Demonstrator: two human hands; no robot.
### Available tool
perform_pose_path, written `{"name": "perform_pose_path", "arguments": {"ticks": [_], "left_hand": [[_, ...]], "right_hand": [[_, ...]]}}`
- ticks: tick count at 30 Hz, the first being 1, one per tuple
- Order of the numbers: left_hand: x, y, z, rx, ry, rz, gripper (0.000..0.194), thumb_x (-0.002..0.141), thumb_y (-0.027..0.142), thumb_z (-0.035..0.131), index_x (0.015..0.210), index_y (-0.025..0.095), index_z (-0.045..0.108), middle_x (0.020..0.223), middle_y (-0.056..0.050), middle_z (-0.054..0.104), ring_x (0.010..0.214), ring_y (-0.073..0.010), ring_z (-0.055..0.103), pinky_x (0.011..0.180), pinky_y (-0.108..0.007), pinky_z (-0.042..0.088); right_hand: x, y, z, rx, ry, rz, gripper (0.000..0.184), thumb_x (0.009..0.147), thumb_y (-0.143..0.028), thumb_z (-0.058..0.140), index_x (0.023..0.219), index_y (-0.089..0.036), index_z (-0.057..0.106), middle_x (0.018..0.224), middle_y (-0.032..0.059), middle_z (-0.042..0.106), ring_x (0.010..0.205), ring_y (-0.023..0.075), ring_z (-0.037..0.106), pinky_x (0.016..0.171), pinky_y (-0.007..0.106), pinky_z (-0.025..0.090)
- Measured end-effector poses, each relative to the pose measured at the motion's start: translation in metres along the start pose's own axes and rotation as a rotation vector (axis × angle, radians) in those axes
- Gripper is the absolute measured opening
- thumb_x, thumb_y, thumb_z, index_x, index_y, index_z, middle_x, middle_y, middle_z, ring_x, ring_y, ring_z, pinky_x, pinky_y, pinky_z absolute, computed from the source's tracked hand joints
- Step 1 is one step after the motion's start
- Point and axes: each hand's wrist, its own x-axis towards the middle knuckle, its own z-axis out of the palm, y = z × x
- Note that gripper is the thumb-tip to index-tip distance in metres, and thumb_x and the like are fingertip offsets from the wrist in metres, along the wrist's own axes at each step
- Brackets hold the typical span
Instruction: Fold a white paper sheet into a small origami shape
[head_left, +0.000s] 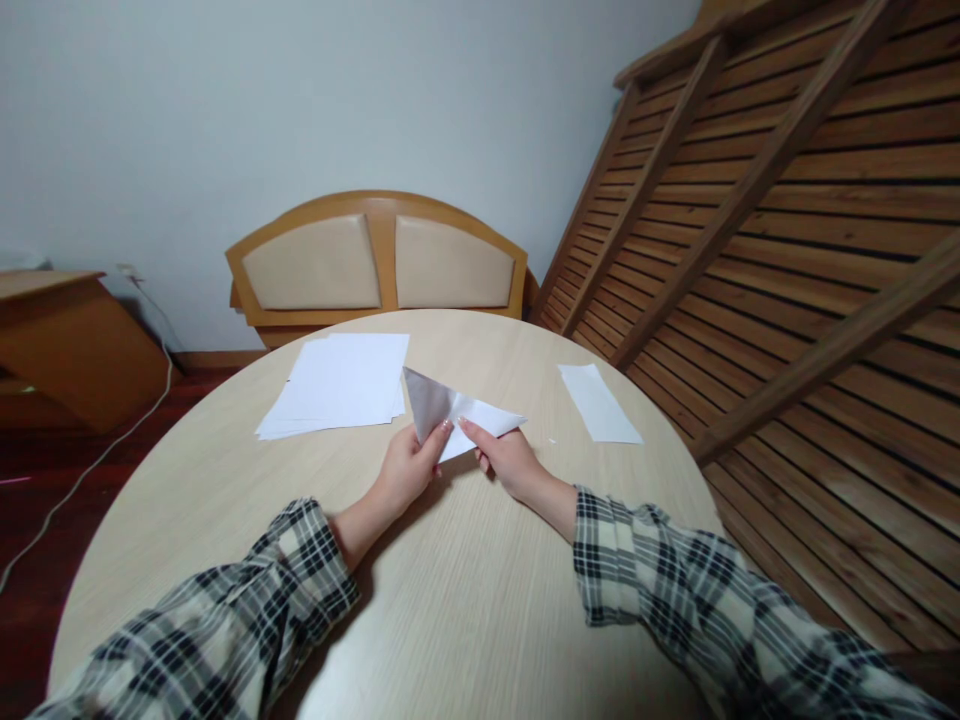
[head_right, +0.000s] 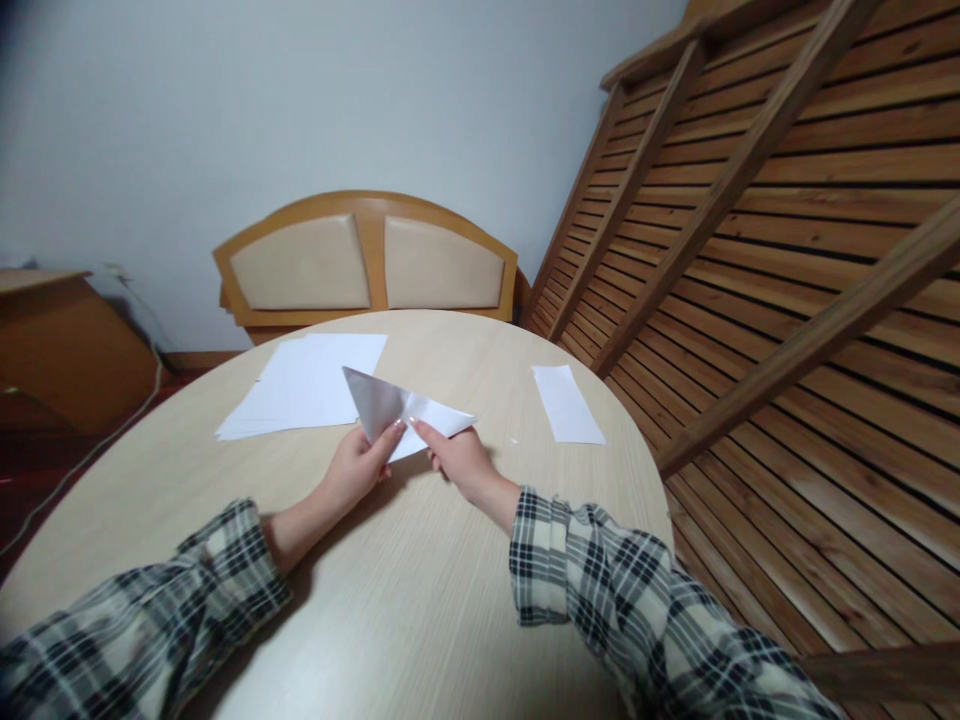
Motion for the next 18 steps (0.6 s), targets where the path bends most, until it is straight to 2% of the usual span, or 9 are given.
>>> {"name": "perform_pose_path", "arguments": {"ticks": [6,13,18], "left_hand": [[0.0010,0.0002,0.0006,0.024,0.017,-0.014,0.037,0.077,0.050,0.060,0.059,0.018,0.051,0.038,0.004,0.043,0.032,-0.0095,0.040,0.033,-0.021,0.028],[0.0013,-0.0038,-0.0006,0.041,0.002,-0.012,0.038,0.077,0.052,0.059,0.060,0.018,0.051,0.039,0.004,0.043,0.033,-0.0096,0.040,0.033,-0.021,0.028],[0.0015,-0.0039,-0.0012,0.044,0.001,-0.007,0.038,0.078,0.050,0.058,0.058,0.019,0.051,0.038,0.003,0.043,0.033,-0.0096,0.040,0.033,-0.021,0.027]], "right_hand": [[-0.0007,-0.0047,0.0003,-0.013,0.015,-0.019,0.044,0.070,-0.058,0.069,0.060,-0.021,0.047,0.042,-0.0065,0.040,0.035,0.0068,0.032,0.033,0.024,0.020],[0.0011,-0.0033,-0.0080,-0.124,0.004,-0.017,0.046,0.072,-0.062,0.066,0.059,-0.020,0.051,0.043,-0.0046,0.044,0.034,0.0069,0.034,0.032,0.023,0.022],[0.0006,-0.0056,-0.0067,-0.078,-0.023,-0.032,0.042,0.074,-0.058,0.065,0.063,-0.021,0.050,0.042,-0.0072,0.039,0.033,0.0062,0.030,0.031,0.022,0.018]]}}
